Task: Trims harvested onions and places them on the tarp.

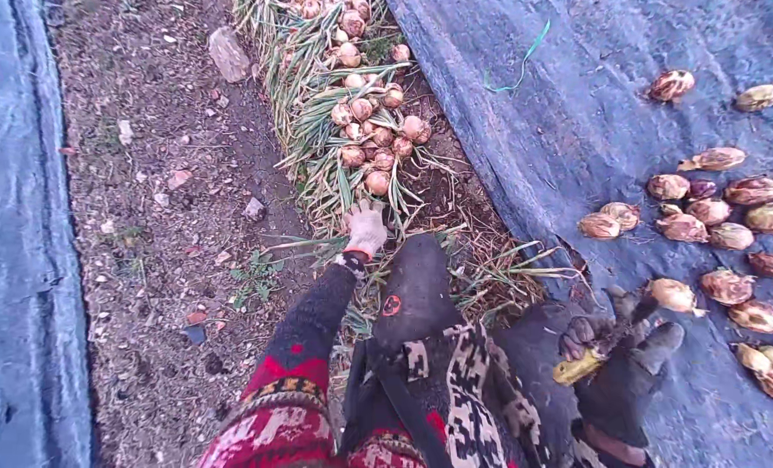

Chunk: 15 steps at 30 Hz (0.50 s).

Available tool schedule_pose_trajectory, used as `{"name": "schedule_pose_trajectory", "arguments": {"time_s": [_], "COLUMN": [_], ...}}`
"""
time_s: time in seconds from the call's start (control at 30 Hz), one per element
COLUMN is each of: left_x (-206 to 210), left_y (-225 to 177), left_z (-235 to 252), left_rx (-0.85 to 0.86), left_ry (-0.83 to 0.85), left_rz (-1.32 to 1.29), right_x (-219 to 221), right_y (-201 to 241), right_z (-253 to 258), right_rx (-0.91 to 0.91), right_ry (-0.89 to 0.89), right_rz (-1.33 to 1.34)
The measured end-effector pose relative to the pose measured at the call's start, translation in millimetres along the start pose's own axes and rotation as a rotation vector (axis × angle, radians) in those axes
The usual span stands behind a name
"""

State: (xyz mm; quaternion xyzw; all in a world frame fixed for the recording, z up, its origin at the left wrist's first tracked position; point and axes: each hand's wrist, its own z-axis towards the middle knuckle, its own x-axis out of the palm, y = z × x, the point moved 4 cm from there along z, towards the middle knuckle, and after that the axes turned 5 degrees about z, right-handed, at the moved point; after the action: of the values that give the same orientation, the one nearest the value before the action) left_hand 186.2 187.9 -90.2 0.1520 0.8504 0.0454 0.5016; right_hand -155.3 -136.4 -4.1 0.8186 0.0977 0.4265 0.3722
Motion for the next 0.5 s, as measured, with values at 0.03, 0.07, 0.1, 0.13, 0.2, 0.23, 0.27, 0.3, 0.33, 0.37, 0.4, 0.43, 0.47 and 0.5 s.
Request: {"name": "schedule_pose_trajectory", "arguments": {"time_s": [0.03,0.07,0.1,0.13,0.2,0.23,0.27,0.3,0.33,0.37,0.4,0.43,0.47,0.5], "left_x": [3.8,6.9,11.0,16.4,30.3,35.4,39.2,40.9,41.7,41.2,39.1,34.9,30.7,26.9], "left_y": [4.2,4.5,2.6,-0.1,-4.7,-5.8,-6.5,-7.7,-8.8,-7.8,-5.1,-3.4,-2.0,-0.2], "left_z": [22.9,46.5,68.9,90.2,125.9,139.6,150.8,158.0,160.5,157.8,150.9,138.8,121.4,100.2], "left_rx": [-0.009,-0.027,-0.050,-0.076,-0.137,-0.170,-0.192,-0.202,-0.200,-0.182,-0.147,-0.091,-0.025,0.042], "left_ry": [-0.044,-0.085,-0.110,-0.115,-0.091,-0.088,-0.101,-0.112,-0.110,-0.107,-0.116,-0.138,-0.168,-0.200], "left_rz": [-0.056,-0.107,-0.135,-0.139,-0.093,-0.070,-0.052,-0.049,-0.042,-0.040,-0.050,-0.084,-0.148,-0.251], "right_x": [-5.3,-9.8,-12.6,-8.9,6.4,6.2,2.3,-1.9,-5.6,-6.1,-2.1,3.9,11.8,22.1], "right_y": [-15.0,-30.5,-44.1,-53.4,-63.6,-70.1,-75.4,-78.7,-79.3,-77.7,-75.6,-74.4,-73.2,-73.2], "right_z": [1.0,0.4,-0.9,-2.2,-7.8,-12.1,-17.0,-20.3,-21.1,-20.3,-16.7,-11.3,-5.0,1.0], "right_rx": [0.056,0.114,0.171,0.212,0.278,0.324,0.368,0.395,0.407,0.411,0.400,0.372,0.341,0.326], "right_ry": [-0.066,-0.135,-0.182,-0.212,-0.259,-0.285,-0.305,-0.316,-0.316,-0.300,-0.288,-0.274,-0.252,-0.216], "right_rz": [-0.116,-0.253,-0.365,-0.434,-0.503,-0.527,-0.573,-0.650,-0.736,-0.815,-0.868,-0.914,-0.947,-0.976]}}
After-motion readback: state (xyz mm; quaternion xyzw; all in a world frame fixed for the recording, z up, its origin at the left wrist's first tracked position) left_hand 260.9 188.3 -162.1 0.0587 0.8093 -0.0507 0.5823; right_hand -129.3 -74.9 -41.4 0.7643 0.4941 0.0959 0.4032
